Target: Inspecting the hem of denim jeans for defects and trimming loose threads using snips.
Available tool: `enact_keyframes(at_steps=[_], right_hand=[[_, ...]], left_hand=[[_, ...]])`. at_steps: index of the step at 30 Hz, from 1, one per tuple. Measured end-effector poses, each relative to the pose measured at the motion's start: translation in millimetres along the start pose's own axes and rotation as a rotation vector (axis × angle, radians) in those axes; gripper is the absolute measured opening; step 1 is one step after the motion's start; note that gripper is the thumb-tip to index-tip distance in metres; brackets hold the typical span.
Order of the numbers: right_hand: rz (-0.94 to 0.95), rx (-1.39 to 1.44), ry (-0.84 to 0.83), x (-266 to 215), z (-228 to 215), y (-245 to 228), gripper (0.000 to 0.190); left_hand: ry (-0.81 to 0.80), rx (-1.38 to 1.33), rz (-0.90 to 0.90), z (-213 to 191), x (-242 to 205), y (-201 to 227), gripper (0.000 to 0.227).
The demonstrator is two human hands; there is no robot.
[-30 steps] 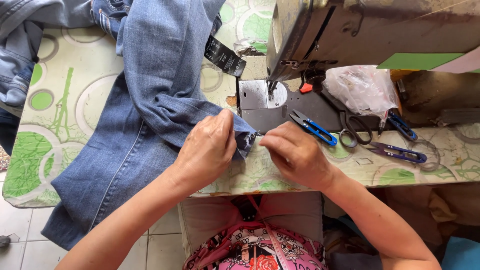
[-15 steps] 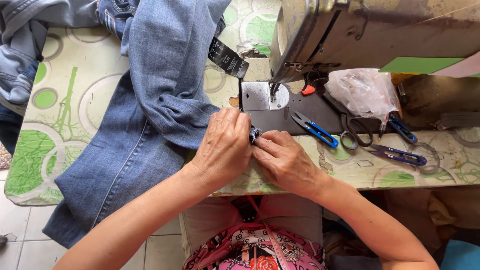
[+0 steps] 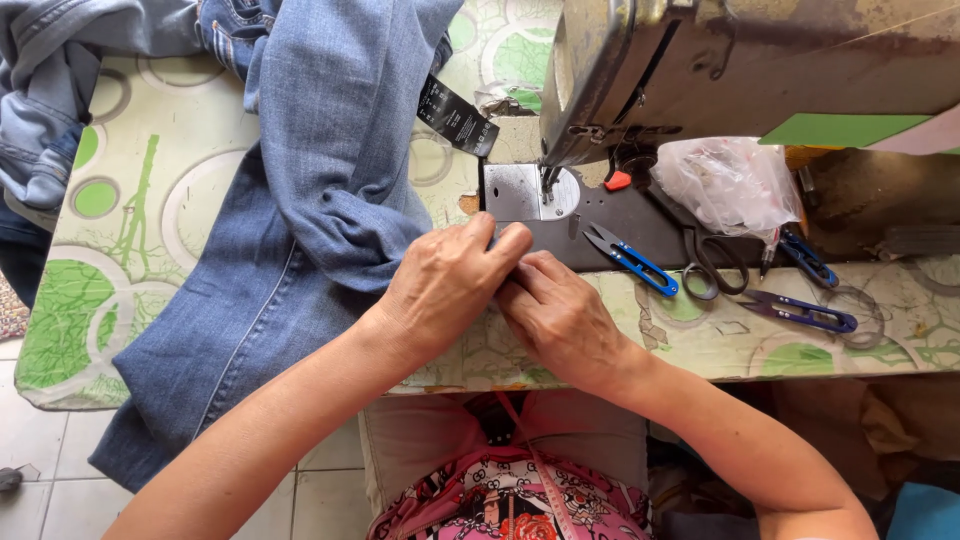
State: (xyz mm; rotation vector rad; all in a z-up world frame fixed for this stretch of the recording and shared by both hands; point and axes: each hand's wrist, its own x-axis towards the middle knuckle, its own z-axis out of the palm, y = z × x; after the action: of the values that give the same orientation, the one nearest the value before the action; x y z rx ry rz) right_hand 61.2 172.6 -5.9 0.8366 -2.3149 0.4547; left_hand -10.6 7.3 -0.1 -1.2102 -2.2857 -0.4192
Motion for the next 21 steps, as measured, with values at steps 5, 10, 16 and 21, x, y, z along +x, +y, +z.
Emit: enact_keyframes(at_steps=[5, 10, 16, 21], right_hand=[[0.184, 0.201, -0.026, -11.4, -16.4, -4.6, 0.007], [0.202, 0.128, -0.079, -13.3, -28.8, 0.9, 0.011], [0.127, 0.108, -0.082, -10.6, -30.8, 27.8, 0.02], [0.011, 0.002, -0.09, 1.3, -21.5, 57.7, 0.019]], left_hand=[[-0.029, 0.113, 0.042, 22.8, 25.1, -3.9, 0.006], [-0.21, -0.231, -0.117, 56.6, 40.4, -34.9, 0.037], [-0.426, -0.464, -0.3, 58.7, 47.7, -47.4, 0.032], [-0.494, -0.461, -0.275, 58.5, 51.4, -49.1, 0.027]])
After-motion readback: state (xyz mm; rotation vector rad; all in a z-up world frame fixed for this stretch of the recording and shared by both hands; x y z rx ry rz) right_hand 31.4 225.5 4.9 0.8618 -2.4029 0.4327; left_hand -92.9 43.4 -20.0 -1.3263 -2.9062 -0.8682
